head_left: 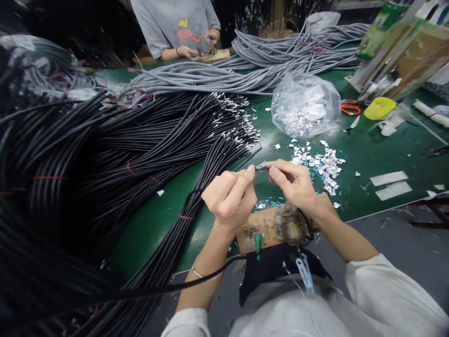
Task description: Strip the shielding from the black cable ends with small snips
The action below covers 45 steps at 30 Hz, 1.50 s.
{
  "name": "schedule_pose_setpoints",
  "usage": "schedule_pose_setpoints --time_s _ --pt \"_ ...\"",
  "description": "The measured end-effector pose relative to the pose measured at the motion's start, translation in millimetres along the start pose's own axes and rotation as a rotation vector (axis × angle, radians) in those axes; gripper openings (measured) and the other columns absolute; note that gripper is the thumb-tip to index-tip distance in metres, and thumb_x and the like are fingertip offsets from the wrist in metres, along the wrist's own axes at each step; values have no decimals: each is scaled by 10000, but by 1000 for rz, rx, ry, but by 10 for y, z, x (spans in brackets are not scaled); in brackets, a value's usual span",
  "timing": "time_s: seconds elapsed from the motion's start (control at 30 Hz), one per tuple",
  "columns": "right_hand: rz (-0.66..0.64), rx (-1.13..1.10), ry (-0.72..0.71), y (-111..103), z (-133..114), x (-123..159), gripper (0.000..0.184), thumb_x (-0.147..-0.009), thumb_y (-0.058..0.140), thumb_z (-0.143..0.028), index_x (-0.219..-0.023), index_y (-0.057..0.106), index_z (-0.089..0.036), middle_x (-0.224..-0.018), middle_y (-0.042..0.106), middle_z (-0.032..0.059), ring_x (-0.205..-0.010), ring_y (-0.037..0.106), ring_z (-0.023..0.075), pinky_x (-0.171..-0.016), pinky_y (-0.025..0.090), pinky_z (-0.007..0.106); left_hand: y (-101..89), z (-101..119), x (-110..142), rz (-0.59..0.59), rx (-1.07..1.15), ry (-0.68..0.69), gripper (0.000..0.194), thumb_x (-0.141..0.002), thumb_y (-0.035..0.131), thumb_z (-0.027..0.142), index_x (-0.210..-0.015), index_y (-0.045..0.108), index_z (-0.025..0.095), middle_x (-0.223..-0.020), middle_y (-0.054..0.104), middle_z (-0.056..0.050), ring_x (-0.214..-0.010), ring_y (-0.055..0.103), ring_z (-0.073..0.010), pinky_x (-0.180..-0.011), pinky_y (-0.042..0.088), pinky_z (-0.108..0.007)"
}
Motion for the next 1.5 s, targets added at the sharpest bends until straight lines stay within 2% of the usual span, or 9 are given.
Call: schedule_pose_setpoints --time_s 0.33,0.5,0.63,0.8,1.0,1.17,1.23,1.4,1.5 --pt "112 238 -114 -127 -166 35 193 -869 549 -265 -970 705 -211 -695 632 6 -586 514 101 -551 437 253 115 -111 -30 -160 119 -187 35 -806 624 154 -831 648 160 -692 660 -9 -585 576 -87 -552 441 -207" --pt "86 261 -161 -112 -238 38 183 -867 550 -245 -951 709 -216 -705 651 7 -598 527 108 -566 438 266 303 -325 73 -340 404 -540 283 -910 477 263 -678 607 166 -511 540 25 -456 497 -65 -464 386 -198" --pt "95 212 -128 -130 -193 24 179 -872 544 -272 -925 705 -214 -717 654 7 -604 532 102 -556 422 258 469 -393 213 -438 675 -781 364 -900 486 349 -594 560 167 -422 403 62 -322 368 -38 -339 270 -197" --pt "149 -3 24 -192 -4 -3 253 -761 661 -426 -851 664 -190 -691 599 -15 -569 495 78 -498 384 217 361 -373 121 -314 526 -616 146 -824 613 270 -730 675 177 -607 619 15 -499 527 -68 -463 390 -196" --pt "167 -68 124 -217 123 -24 265 -682 738 -402 -747 626 -170 -643 503 -35 -539 394 63 -479 316 225 361 -202 38 -371 396 -380 88 -759 689 233 -816 691 165 -709 654 -6 -562 529 -71 -506 416 -194" --pt "-67 -531 367 108 336 5 343 -665 731 -457 -767 554 -182 -582 384 -75 -445 233 42 -390 179 225 378 -293 84 -319 457 -467 68 -756 693 239 -778 693 175 -695 651 1 -585 551 -79 -538 436 -198" --pt "-132 -564 352 175 304 8 332 -697 699 -471 -762 538 -189 -597 370 -72 -444 209 44 -386 161 228 435 -321 135 -361 499 -521 89 -781 666 255 -771 695 172 -659 639 6 -547 538 -74 -520 420 -199" --pt "146 -3 -34 -247 43 -65 208 -813 613 -350 -709 525 -192 -695 449 -19 -618 403 90 -555 352 243 516 -253 179 -524 438 -497 184 -833 591 244 -699 686 163 -584 603 9 -497 494 -68 -488 357 -206" --pt "389 77 -51 -552 50 -47 176 -889 496 -371 -824 545 -215 -707 468 -11 -591 410 95 -541 368 246 500 -279 188 -532 458 -554 243 -858 546 253 -664 661 161 -571 600 9 -473 472 -67 -471 339 -207"
Point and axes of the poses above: each hand's wrist, its own x-axis away from the middle knuckle, its own y-axis out of the palm, z = x × y, the point moved 9 cm from there along -x, towards the middle knuckle
